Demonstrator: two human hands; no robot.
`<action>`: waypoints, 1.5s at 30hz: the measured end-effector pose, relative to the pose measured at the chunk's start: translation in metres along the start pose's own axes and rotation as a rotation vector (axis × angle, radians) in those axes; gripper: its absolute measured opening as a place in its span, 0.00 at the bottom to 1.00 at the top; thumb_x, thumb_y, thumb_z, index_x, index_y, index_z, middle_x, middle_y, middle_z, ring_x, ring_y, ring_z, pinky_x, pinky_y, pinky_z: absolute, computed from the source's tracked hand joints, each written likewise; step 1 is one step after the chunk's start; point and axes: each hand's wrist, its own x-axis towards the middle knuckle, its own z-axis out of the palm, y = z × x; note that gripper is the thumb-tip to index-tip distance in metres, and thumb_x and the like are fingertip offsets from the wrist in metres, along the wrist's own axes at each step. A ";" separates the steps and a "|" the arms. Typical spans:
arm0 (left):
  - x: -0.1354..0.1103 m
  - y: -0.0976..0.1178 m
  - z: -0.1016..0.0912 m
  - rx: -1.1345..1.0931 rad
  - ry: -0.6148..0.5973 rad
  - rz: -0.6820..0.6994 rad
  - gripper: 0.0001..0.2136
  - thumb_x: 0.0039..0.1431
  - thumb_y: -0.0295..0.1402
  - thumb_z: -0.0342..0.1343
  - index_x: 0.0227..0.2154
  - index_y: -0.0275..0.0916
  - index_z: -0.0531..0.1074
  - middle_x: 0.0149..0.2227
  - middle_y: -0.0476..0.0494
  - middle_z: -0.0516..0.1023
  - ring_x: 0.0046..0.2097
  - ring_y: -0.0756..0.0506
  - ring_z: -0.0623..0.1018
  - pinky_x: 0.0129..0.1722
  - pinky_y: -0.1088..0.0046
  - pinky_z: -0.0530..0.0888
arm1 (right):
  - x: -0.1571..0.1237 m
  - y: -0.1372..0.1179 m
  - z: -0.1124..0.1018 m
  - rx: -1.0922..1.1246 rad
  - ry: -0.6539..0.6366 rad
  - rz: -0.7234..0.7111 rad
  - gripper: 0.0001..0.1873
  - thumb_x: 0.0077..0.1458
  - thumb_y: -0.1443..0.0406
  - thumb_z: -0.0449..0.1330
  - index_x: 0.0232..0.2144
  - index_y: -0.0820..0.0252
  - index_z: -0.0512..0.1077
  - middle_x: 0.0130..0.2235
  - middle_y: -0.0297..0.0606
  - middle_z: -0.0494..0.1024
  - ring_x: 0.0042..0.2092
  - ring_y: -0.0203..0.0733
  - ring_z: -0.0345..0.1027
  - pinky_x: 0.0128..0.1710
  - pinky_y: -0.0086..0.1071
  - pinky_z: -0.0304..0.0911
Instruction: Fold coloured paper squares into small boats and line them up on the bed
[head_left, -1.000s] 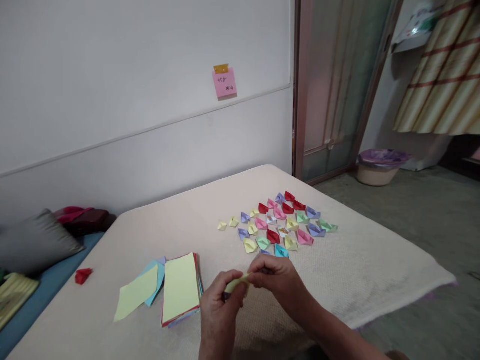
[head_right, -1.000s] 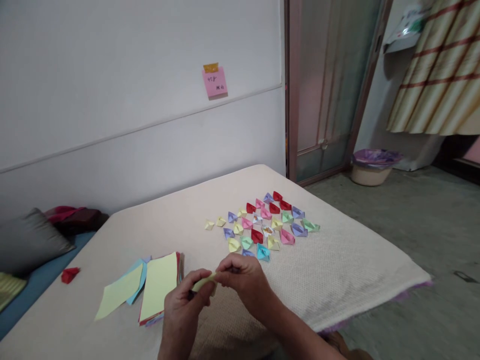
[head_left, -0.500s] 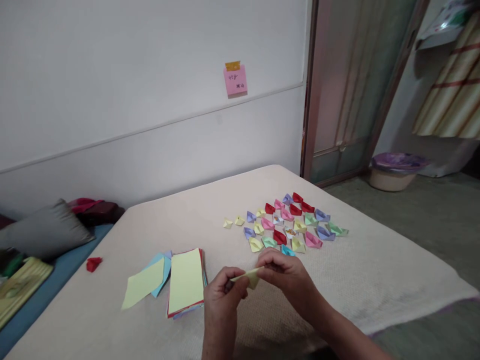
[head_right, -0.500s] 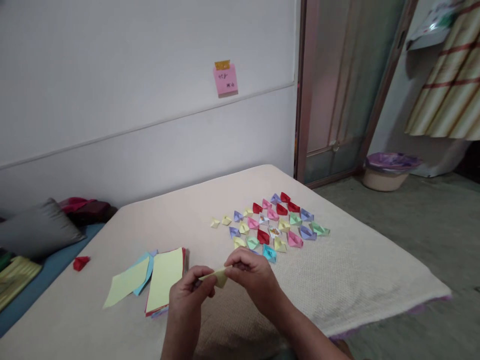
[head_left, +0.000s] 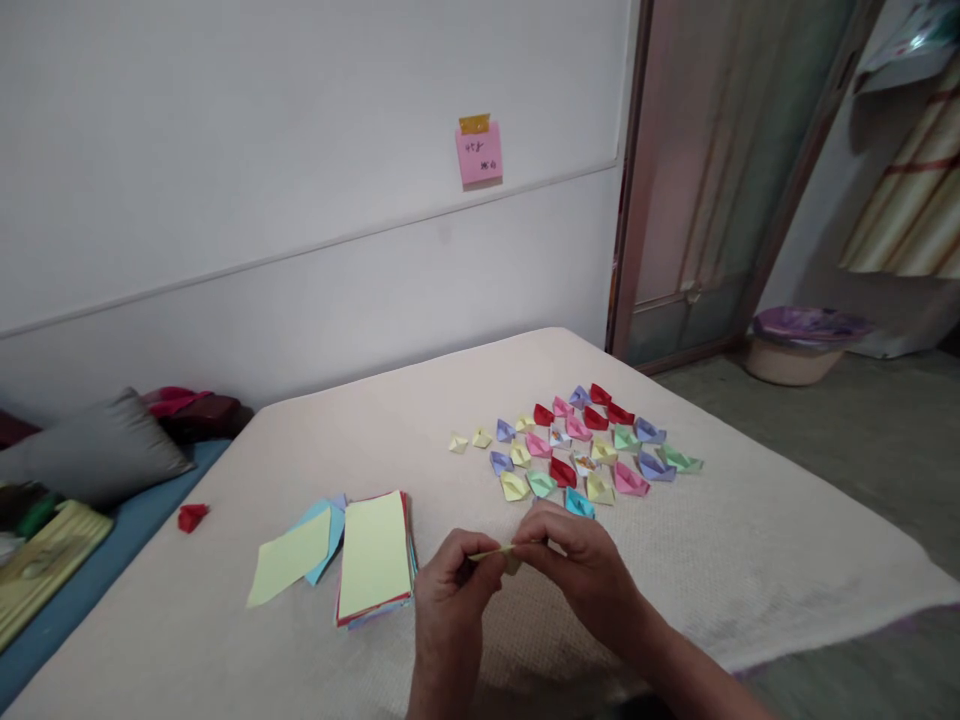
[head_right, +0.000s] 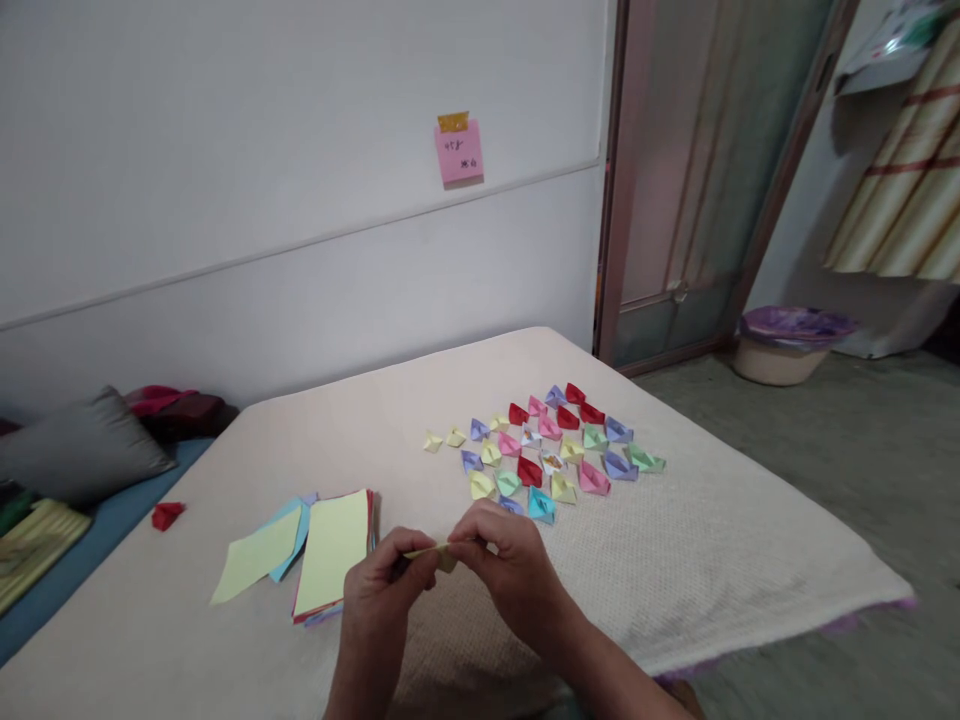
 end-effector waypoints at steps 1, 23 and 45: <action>0.000 -0.001 0.001 -0.006 -0.003 -0.007 0.04 0.48 0.31 0.62 0.24 0.37 0.73 0.19 0.54 0.68 0.24 0.53 0.66 0.24 0.80 0.62 | 0.000 0.000 0.000 -0.005 0.009 -0.004 0.10 0.54 0.66 0.60 0.21 0.59 0.72 0.24 0.33 0.71 0.29 0.37 0.64 0.31 0.30 0.58; 0.005 -0.013 0.011 -0.294 0.076 -0.283 0.09 0.50 0.35 0.58 0.24 0.34 0.72 0.20 0.48 0.73 0.23 0.53 0.70 0.23 0.80 0.65 | -0.014 0.021 0.003 -0.575 0.234 -0.468 0.07 0.54 0.74 0.57 0.33 0.60 0.74 0.26 0.36 0.74 0.29 0.38 0.65 0.30 0.31 0.59; 0.003 -0.016 0.011 -0.346 0.164 -0.231 0.10 0.48 0.27 0.53 0.36 0.36 0.69 0.26 0.50 0.72 0.26 0.52 0.69 0.26 0.78 0.66 | -0.021 0.016 0.020 -0.661 -0.014 -0.460 0.06 0.56 0.69 0.56 0.37 0.62 0.71 0.33 0.41 0.74 0.36 0.42 0.66 0.37 0.37 0.63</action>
